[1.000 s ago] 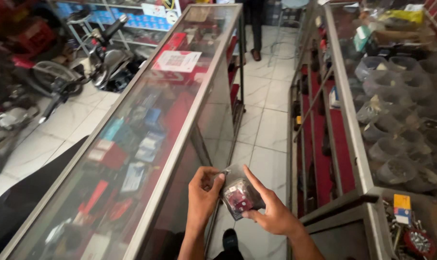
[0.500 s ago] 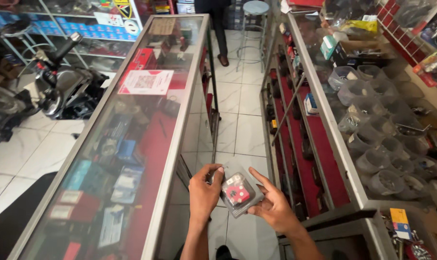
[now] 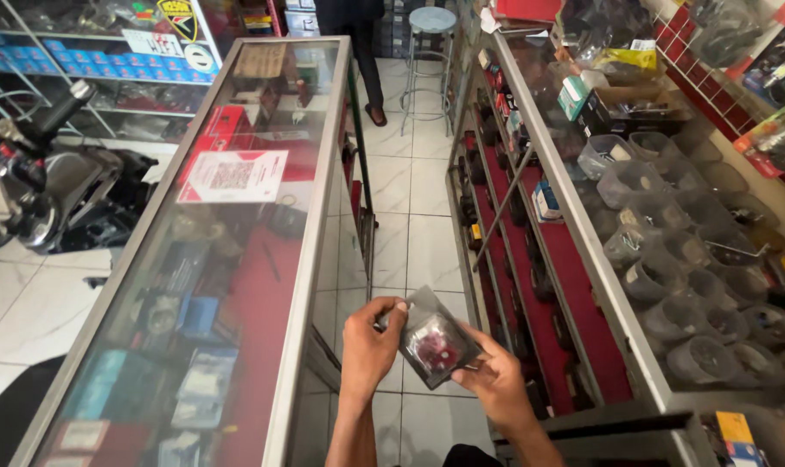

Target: The person picks up packaged motorcycle rollers from a counter, carries them to a wire rack, and hangs them on a hook before repeating the process with another packaged part.

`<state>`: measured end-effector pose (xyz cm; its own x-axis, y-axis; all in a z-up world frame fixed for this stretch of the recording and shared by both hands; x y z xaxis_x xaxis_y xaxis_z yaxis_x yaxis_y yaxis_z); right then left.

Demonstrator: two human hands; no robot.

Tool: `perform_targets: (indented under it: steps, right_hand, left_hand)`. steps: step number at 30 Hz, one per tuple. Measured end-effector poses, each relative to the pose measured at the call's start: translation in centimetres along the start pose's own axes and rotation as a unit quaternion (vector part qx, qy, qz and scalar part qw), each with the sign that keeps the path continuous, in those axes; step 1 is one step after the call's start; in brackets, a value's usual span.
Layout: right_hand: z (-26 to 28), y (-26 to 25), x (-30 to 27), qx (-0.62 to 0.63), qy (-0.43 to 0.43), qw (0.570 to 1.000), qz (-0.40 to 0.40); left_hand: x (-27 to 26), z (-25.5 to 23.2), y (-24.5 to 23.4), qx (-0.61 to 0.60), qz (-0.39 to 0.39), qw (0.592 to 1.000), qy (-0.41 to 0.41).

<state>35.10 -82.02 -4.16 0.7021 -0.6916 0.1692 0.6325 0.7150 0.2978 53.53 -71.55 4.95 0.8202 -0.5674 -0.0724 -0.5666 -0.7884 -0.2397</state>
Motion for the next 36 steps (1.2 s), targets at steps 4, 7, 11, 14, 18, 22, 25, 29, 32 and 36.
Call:
perform_targets:
  steps: [4, 7, 11, 14, 18, 22, 25, 29, 32, 36]
  right_hand:
    - [-1.8, -1.8, 2.0, -0.007, -0.007, 1.0, 0.003]
    - [-1.9, -2.7, 4.6, -0.009, 0.002, 1.0, 0.01]
    - [-1.5, -4.4, 8.9, -0.032, -0.001, 0.999, 0.027]
    - [-0.8, -5.9, 12.7, -0.058, -0.009, 0.998, 0.029]
    - [0.1, -7.4, 17.2, -0.009, -0.011, 1.0, 0.018]
    - [1.0, -9.9, 20.4, 0.025, -0.031, 0.999, 0.023]
    - [1.3, -12.6, 22.2, 0.057, -0.024, 0.998, 0.026]
    - [1.8, -15.5, 24.9, 0.064, -0.024, 0.998, 0.007]
    - [2.1, -16.5, 26.5, 0.079, -0.051, 0.995, -0.015]
    - [0.1, -18.2, 28.3, 0.073, -0.029, 0.995, -0.067]
  left_hand:
    - [2.4, -0.1, 1.1, 0.028, -0.012, 0.997, 0.066]
    - [5.2, -0.2, 1.9, 0.075, -0.012, 0.991, 0.112]
    - [8.5, -1.1, 4.5, 0.173, -0.043, 0.968, 0.175]
    - [11.1, -2.3, 6.7, 0.211, -0.055, 0.962, 0.163]
    - [14.8, -4.0, 9.5, 0.242, -0.056, 0.955, 0.162]
    - [18.1, -5.2, 12.3, 0.252, -0.028, 0.956, 0.15]
    - [19.9, -5.2, 13.8, 0.241, 0.022, 0.962, 0.125]
    - [21.6, -4.8, 15.8, 0.222, 0.08, 0.97, 0.065]
    - [22.6, -5.0, 17.3, 0.185, 0.063, 0.976, 0.095]
    - [24.5, -4.3, 18.9, 0.19, 0.058, 0.979, 0.045]
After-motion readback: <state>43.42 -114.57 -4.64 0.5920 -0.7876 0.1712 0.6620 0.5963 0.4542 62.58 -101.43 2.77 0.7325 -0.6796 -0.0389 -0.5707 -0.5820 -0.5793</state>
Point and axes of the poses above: each hand's wrist, its own x-axis towards the middle knuckle, its own y-axis out of the palm, z = x × y, the point moved 3 cm from there along x, towards the middle knuckle, and after that the axes turned 10 degrees about -y, right-handed, at the moved point
